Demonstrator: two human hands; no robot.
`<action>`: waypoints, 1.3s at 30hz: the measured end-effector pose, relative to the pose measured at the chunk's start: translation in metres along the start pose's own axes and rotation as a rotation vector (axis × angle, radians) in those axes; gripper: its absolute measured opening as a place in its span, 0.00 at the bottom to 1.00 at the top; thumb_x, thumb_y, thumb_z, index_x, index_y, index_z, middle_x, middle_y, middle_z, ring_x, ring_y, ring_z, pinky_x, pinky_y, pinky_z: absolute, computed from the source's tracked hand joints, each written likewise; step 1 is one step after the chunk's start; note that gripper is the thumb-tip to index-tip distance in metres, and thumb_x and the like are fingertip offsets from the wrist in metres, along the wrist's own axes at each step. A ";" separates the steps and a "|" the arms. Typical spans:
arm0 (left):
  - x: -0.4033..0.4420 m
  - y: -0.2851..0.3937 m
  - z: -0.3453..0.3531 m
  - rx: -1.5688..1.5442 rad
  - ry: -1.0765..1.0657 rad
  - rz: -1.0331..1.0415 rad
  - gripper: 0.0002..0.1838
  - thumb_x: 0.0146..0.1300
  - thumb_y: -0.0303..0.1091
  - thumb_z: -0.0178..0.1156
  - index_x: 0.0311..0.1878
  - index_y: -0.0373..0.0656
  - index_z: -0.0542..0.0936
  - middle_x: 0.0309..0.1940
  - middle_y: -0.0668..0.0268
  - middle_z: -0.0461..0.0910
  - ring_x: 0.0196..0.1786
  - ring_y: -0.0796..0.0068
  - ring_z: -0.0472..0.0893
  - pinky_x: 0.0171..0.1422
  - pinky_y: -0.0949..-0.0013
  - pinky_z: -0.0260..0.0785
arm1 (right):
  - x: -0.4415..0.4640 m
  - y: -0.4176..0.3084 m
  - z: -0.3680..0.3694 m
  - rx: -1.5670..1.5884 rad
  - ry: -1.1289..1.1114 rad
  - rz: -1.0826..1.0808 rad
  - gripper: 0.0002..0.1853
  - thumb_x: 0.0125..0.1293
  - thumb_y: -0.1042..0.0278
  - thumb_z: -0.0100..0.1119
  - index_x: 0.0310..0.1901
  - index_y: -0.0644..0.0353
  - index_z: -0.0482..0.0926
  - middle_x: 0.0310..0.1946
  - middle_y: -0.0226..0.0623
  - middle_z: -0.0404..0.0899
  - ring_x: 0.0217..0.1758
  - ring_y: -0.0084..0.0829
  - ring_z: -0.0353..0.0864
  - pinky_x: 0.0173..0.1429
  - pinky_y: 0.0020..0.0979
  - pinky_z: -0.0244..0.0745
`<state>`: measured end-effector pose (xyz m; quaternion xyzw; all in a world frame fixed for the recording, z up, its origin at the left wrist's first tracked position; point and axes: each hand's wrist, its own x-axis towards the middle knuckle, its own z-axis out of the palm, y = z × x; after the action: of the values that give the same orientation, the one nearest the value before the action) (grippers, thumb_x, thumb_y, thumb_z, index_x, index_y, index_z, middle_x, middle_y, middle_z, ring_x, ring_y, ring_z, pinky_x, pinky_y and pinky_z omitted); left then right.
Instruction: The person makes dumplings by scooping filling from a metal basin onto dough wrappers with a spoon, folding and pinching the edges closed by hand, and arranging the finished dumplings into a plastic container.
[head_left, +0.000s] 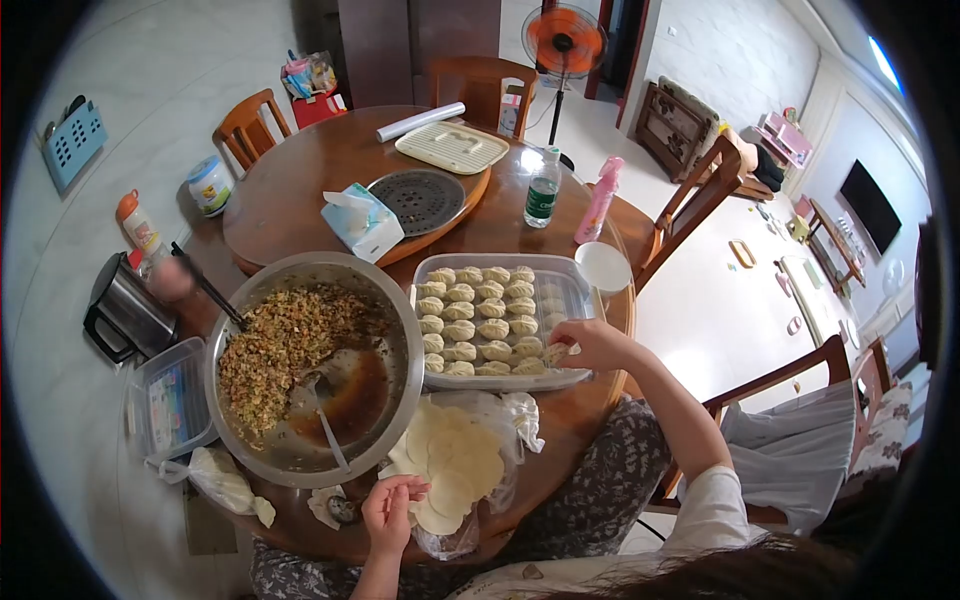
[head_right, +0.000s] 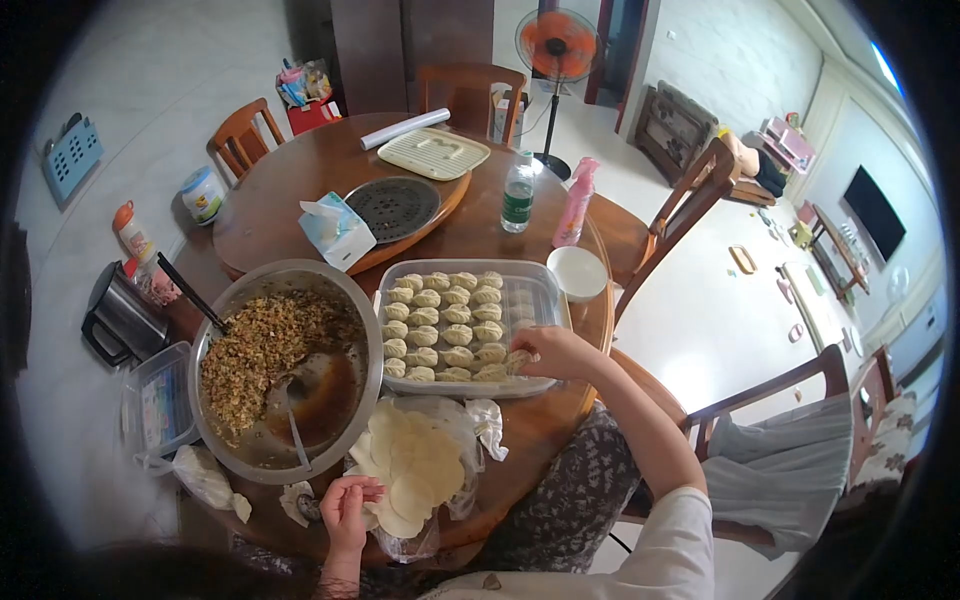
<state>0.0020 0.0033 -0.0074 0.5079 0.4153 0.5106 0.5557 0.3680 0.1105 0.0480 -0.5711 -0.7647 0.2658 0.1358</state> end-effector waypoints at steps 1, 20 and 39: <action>0.000 0.001 0.000 0.010 0.000 -0.001 0.10 0.64 0.30 0.45 0.40 0.32 0.71 0.34 0.58 0.77 0.36 0.69 0.80 0.38 0.73 0.70 | 0.000 0.001 0.002 -0.005 -0.001 0.001 0.19 0.47 0.64 0.60 0.42 0.58 0.72 0.34 0.40 0.75 0.39 0.38 0.74 0.45 0.35 0.68; 0.000 -0.004 0.000 -0.019 0.006 -0.029 0.09 0.63 0.29 0.47 0.39 0.32 0.72 0.33 0.58 0.77 0.36 0.71 0.79 0.40 0.73 0.71 | 0.008 -0.002 -0.001 -0.167 -0.129 -0.005 0.21 0.43 0.68 0.60 0.44 0.59 0.74 0.40 0.41 0.75 0.47 0.40 0.72 0.52 0.36 0.66; 0.000 -0.006 0.001 -0.025 -0.042 -0.063 0.07 0.62 0.26 0.48 0.40 0.32 0.71 0.34 0.59 0.77 0.37 0.72 0.79 0.42 0.73 0.70 | 0.012 -0.003 -0.010 -0.127 -0.284 0.101 0.19 0.43 0.67 0.61 0.41 0.60 0.75 0.36 0.40 0.77 0.42 0.37 0.76 0.46 0.34 0.70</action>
<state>0.0037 0.0039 -0.0127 0.4982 0.4128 0.4873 0.5865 0.3670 0.1233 0.0565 -0.5730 -0.7617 0.3015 -0.0236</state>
